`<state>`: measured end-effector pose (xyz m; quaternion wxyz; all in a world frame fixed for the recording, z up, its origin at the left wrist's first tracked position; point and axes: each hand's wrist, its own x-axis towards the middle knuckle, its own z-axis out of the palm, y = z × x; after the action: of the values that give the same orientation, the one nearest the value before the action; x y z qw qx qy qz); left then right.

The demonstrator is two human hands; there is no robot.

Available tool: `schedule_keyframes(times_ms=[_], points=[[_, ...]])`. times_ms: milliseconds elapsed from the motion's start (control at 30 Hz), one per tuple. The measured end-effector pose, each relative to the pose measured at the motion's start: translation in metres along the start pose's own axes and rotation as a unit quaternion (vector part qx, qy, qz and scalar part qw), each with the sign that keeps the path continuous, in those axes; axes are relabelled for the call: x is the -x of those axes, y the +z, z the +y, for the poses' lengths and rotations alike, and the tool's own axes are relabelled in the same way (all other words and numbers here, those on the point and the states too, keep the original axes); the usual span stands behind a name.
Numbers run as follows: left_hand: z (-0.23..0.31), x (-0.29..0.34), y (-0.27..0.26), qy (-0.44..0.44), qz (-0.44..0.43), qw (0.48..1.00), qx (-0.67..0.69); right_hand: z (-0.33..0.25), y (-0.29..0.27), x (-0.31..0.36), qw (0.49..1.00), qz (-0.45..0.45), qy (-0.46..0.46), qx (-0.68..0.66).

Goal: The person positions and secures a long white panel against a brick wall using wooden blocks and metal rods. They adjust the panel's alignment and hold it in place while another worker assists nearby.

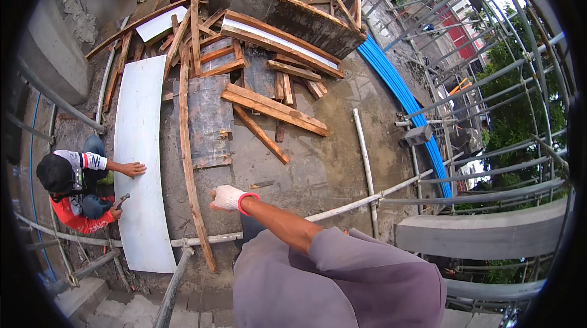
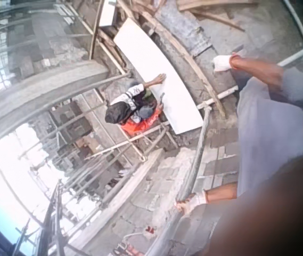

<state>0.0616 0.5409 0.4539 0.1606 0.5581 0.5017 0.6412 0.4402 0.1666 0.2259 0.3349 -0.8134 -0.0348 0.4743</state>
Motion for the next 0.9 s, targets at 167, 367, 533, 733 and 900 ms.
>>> schedule_keyframes(times_ms=[167, 367, 533, 733, 900], points=[[0.008, 0.048, 0.058, -0.012, -0.018, 0.999, 0.042, 0.01, -0.037, -0.045, 0.992, -0.1, -0.036, -0.069], [-0.013, 0.051, 0.077, -0.01, -0.031, 0.999, 0.032, 0.007, -0.048, -0.073, 0.954, -0.252, -0.03, -0.158], [-0.035, 0.005, 0.036, 0.006, -0.008, 1.0, 0.021, -0.009, -0.048, -0.07, 0.963, -0.236, -0.126, 0.034], [-0.009, -0.053, -0.076, 0.042, 0.011, 0.984, -0.175, -0.007, 0.014, -0.073, 0.892, -0.033, -0.377, 0.247], [0.011, -0.04, -0.086, -0.038, -0.017, 0.998, 0.043, 0.02, 0.087, -0.09, 0.946, -0.106, -0.281, 0.118]])
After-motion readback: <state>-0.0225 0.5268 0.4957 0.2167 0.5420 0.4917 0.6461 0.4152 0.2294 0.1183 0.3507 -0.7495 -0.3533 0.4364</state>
